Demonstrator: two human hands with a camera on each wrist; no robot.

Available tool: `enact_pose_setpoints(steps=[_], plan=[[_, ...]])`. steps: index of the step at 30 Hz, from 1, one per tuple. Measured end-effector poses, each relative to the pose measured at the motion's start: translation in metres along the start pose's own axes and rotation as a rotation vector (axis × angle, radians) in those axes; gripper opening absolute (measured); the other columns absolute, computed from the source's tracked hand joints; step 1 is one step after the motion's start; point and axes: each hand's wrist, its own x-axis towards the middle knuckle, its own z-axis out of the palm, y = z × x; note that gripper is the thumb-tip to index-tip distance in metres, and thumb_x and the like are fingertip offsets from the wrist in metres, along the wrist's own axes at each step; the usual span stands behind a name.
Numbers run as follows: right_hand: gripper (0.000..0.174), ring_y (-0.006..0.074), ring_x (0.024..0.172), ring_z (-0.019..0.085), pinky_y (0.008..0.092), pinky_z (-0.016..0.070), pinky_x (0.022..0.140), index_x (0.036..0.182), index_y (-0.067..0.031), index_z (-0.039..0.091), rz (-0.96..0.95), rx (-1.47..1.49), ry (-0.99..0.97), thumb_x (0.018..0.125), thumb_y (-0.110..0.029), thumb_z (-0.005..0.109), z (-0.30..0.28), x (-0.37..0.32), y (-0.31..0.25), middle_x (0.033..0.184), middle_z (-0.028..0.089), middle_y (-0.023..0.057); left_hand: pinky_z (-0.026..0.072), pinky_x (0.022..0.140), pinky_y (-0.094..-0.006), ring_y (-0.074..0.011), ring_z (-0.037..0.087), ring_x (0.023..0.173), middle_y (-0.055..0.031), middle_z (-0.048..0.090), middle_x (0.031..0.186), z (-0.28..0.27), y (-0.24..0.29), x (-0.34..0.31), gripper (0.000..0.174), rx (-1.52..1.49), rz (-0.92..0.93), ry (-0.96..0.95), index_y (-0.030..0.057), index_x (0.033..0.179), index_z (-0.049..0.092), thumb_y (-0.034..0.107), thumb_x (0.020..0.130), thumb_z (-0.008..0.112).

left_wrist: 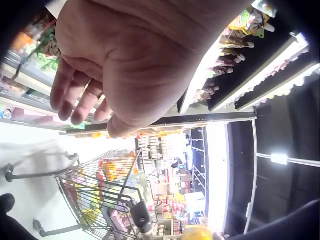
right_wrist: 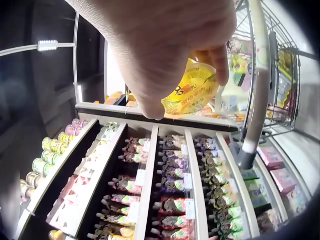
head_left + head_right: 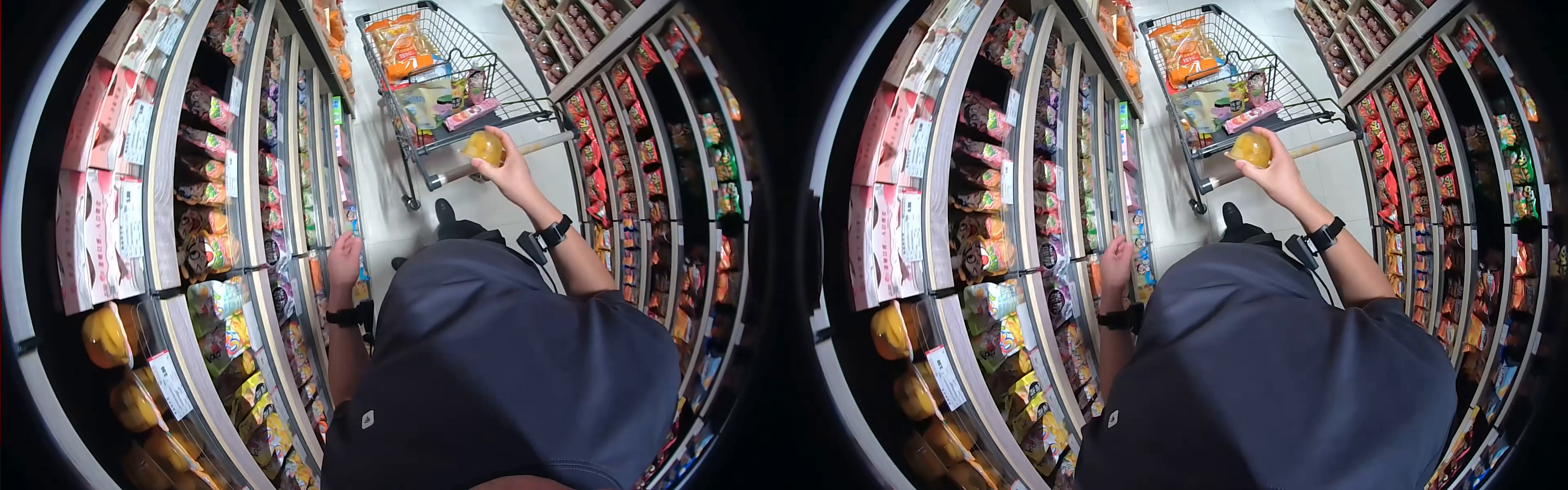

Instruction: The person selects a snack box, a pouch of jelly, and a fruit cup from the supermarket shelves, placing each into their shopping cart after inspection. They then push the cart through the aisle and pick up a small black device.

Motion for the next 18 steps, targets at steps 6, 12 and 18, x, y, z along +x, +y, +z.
enact_pose_setpoints(steps=[6,12,18], plan=[[0.074,0.022,0.113,0.065,0.0335,0.0514,0.095,0.137,-0.0001,0.05,0.029,-0.055,0.116,0.08,-0.032,0.084,-0.038,0.054,0.046,0.121,0.066,0.0169,0.0509,0.085,-0.0266,-0.0149,0.066,0.099,-0.0104,0.071,0.109,0.032,0.015,0.026,0.042,-0.063,-0.083,-0.042,-0.0064,0.131,0.056,0.018,0.098,0.065],[0.074,0.0292,0.113,0.065,0.0369,0.051,0.097,0.134,0.0001,0.053,0.032,-0.313,0.162,0.077,-0.034,0.084,-0.087,0.119,0.093,0.122,0.065,0.0202,0.0498,0.074,-0.0268,-0.0114,0.065,0.085,-0.0034,0.071,0.094,0.036,-0.012,0.02,0.035,0.289,-0.114,-0.025,-0.0037,0.12,0.065,0.022,0.097,0.068],[0.08,0.0361,0.114,0.062,0.0417,0.0495,0.099,0.133,-0.0016,0.055,0.097,-0.536,0.021,0.069,-0.04,0.086,-0.116,0.179,0.17,0.122,0.064,0.0223,0.048,0.07,-0.024,-0.008,0.062,0.079,-0.0002,0.069,0.089,0.048,-0.02,0.001,0.036,0.075,-0.239,0.061,-0.0021,0.12,0.066,0.024,0.096,0.069]])
